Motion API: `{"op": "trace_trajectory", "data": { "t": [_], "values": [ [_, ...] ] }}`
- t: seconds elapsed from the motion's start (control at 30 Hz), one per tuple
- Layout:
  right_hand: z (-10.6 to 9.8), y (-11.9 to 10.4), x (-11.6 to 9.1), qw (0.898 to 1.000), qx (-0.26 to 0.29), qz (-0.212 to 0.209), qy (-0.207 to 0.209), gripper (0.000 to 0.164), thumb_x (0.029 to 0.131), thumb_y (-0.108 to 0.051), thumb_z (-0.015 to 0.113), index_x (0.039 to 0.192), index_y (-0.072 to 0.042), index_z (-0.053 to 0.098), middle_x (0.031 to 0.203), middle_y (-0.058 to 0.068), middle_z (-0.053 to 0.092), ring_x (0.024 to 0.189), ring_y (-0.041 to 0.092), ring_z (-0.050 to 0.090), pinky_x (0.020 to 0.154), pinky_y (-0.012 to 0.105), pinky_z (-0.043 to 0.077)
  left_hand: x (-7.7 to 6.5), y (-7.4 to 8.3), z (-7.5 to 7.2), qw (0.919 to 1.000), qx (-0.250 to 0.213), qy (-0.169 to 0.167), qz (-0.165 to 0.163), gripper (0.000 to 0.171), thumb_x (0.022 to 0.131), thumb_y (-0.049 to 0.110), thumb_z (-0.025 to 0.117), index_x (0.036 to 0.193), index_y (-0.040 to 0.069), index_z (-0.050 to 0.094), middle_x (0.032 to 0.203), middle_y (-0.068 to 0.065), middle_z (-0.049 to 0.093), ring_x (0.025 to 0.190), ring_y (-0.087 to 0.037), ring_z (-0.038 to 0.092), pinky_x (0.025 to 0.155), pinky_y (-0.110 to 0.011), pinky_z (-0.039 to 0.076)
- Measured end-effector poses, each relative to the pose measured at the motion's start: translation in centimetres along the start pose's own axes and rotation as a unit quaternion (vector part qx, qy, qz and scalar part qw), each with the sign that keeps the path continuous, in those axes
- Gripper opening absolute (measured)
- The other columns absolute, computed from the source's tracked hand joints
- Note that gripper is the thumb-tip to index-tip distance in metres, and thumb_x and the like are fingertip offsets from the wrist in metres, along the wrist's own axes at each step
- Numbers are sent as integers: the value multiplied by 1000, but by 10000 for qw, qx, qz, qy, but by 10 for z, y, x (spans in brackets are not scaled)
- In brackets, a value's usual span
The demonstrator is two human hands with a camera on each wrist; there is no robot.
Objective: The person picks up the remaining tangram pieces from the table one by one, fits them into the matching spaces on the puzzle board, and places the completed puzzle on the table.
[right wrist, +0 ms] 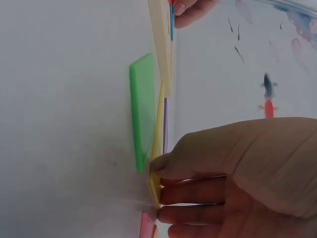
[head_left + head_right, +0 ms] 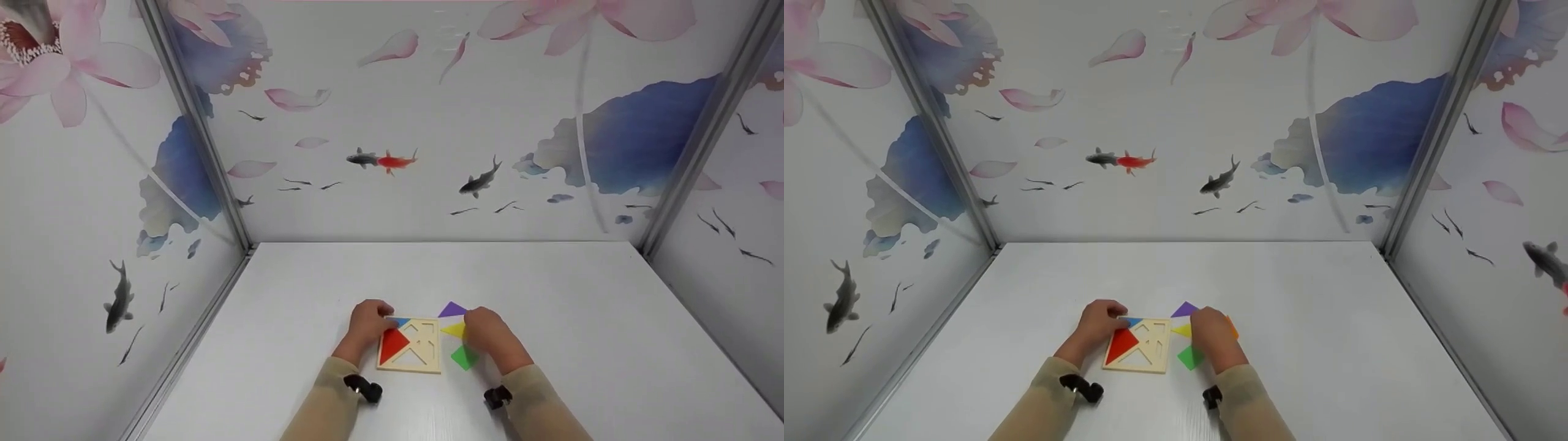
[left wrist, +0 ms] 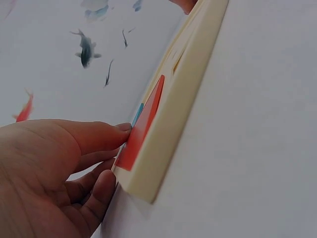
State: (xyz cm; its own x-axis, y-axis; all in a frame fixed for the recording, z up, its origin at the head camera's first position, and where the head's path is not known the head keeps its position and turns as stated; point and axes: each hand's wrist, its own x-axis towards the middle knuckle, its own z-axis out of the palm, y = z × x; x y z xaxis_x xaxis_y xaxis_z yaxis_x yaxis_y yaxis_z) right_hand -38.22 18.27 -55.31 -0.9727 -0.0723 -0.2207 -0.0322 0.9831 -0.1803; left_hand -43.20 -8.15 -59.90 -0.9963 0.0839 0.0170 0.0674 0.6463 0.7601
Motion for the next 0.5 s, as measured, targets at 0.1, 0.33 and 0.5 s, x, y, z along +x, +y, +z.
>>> {"op": "trace_trajectory", "data": {
  "t": [0.1,0.33,0.5],
  "values": [
    [0,-3,0,9997,-236,-60,-24,23,97,-9,74,117,3,71,97,14,65,88,27,56,105,51,56,1,-2,0,10000,-10,-17,28,22,91,19,83,112,13,78,110,-4,73,101,-22,64,99,-45,57],
    [0,-5,-2,9981,-480,-358,157,16,97,-7,72,109,5,72,91,13,65,83,25,54,98,49,58,2,-6,0,9998,42,102,144,20,90,20,84,108,14,79,105,-3,73,97,-20,63,96,-43,56],
    [1,0,-2,9983,-176,-342,429,20,93,-4,76,111,4,73,94,13,68,83,24,55,99,48,59,1,-5,0,9998,-8,130,176,20,89,20,85,107,13,79,104,-3,72,96,-20,62,96,-44,56]
  ]
}}
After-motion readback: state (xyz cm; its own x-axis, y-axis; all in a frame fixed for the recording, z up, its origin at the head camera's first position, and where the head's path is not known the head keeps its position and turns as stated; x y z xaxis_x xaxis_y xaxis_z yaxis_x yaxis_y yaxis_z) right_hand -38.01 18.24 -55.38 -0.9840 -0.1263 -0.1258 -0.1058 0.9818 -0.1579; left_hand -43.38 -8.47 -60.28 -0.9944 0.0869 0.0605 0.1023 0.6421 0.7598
